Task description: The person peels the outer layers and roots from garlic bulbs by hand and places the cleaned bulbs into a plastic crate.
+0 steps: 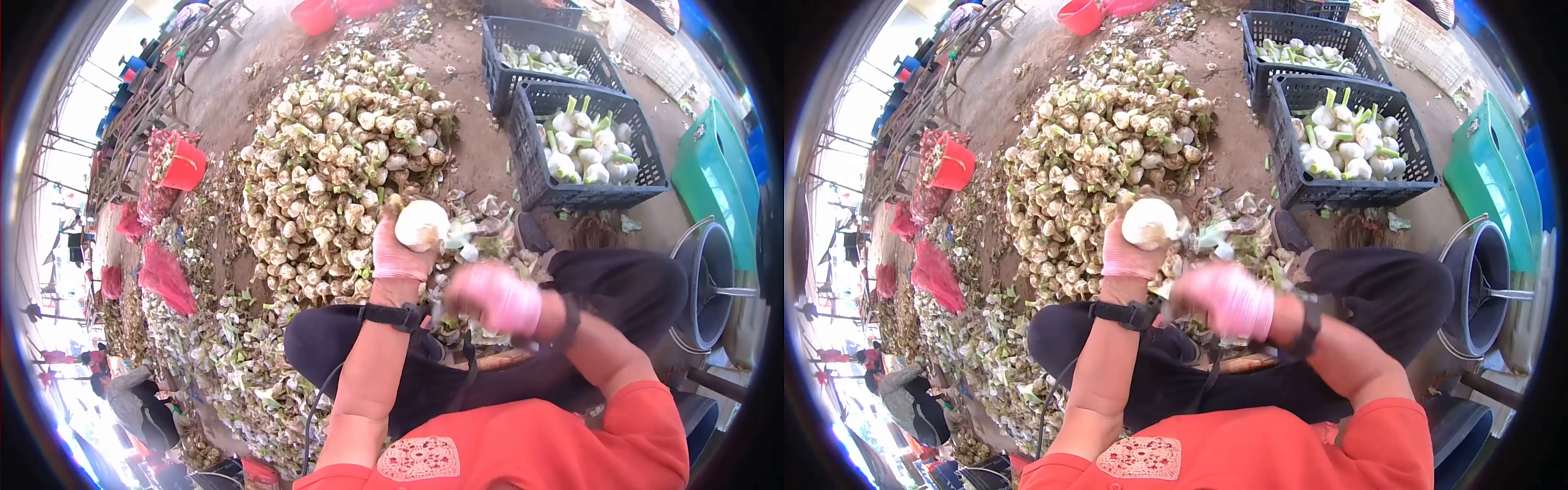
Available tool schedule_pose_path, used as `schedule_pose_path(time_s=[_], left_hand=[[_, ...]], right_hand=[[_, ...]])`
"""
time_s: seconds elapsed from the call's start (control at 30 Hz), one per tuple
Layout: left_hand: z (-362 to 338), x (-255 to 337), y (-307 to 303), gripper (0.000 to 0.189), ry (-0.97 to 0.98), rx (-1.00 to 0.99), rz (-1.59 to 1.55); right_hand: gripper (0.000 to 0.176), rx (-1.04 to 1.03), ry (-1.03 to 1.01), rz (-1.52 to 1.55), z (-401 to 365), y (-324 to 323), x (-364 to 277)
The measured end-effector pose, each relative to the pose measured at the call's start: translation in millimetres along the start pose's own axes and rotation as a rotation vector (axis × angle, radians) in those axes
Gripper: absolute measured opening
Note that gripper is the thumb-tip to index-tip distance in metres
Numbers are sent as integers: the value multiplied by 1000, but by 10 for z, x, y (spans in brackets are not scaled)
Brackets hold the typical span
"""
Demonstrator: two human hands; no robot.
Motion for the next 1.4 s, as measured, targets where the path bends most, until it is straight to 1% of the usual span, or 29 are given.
schedule_pose_path(time_s=[0.07, 0.1, 0.13, 0.2, 0.27, 0.33, 0.4, 0.47, 0.53, 0.57, 0.6, 0.67, 0.73, 0.77, 0.8, 0.83, 0.87, 0.93, 1.0, 1.07, 1.1, 1.13, 1.17, 1.2, 1.23, 1.27, 1.3, 1.33, 1.4], left_hand=[[-54, 39, 124, 38, 20, 66, 59], [-64, 31, 137, 36, 34, 55, 51], [-62, 18, 150, 35, 46, 42, 48], [-33, -42, 148, 33, 117, 23, 167], [-7, -110, 190, 32, -71, -11, 29], [-39, -213, 287, 33, -93, -17, 13], [-38, -300, 356, 33, -50, 80, 97], [21, -392, 371, 34, -34, 83, 148], [131, -447, 321, 36, 21, 92, 228], [299, -370, 148, 45, -240, -154, 0], [242, -406, 230, 45, -238, -152, 0], [85, -472, 445, 38, -57, 217, 255], [236, -461, 334, 39, -60, 178, 249], [331, -440, 264, 40, -29, 114, 247], [385, -430, 254, 40, -7, 42, 252], [333, -419, 329, 41, -23, 168, 292], [290, -436, 379, 34, -90, 78, 240], [305, -484, 367, 29, -142, -164, 122], [307, -590, 405, 24, 31, 22, 242], [238, -729, 456, 29, 10, -174, 157], [204, -821, 490, 31, 90, -187, 273], [151, -910, 549, 33, 172, -199, 387], [59, -987, 615, 35, 208, -254, 479], [32, -1001, 642, 36, 378, -302, 724], [31, -1026, 627, 39, 489, -335, 790], [38, -1048, 617, 42, 599, -363, 855], [6, -1043, 690, 44, 479, -319, 729], [-30, -1011, 709, 44, 477, -314, 726], [-54, -937, 700, 45, 390, -133, 777]], right_hand=[[17, -444, 190, -100, -412, 266, 57], [21, -535, 277, -84, -500, 233, 81], [21, -531, 278, -83, -565, 182, 145], [25, -423, 451, -275, -639, 73, 312], [25, -94, 667, -157, -353, -163, 194], [30, 177, 732, -138, -121, -393, 91], [34, 331, 579, -270, 35, -512, 107], [29, 370, 538, -335, 148, -543, 141], [19, 264, 486, -356, 215, -559, 178], [18, 310, 275, -334, 168, -516, 193], [24, 167, 197, -175, 124, -428, 159], [33, -99, 128, 82, 96, -321, -210], [42, -309, 346, 100, -53, -344, -193], [46, -341, 419, 25, -57, -459, -76], [40, -204, 316, -181, -212, -445, 207], [36, -301, 402, -464, -284, -480, 333], [34, -392, 505, -756, -366, -598, 400], [32, -275, 699, -518, -376, -692, 373], [45, -93, 773, -426, -303, -758, 286], [52, 309, 682, -14, -356, -716, 432], [52, 393, 702, 467, -351, -652, 605], [43, 382, 940, 742, -252, -810, 436], [41, 491, 935, 973, -295, -781, 517], [38, 597, 917, 1204, -349, -736, 661], [33, 567, 853, 1426, -386, -752, 794], [33, 536, 702, 1853, -595, -743, 1227], [32, 723, 756, 1510, -542, -864, 1282], [31, 879, 792, 1156, -454, -1043, 1315], [33, 1023, 879, 1089, -261, -1529, 1184]])
Point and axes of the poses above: each hand's wrist, its own z-axis towards the middle knuckle, its own y-axis out of the palm, x = y × z, the point moved 1 cm from there along z, towards the middle knuckle, and after that the axes turned 14 degrees about x, right-handed, at the moved point
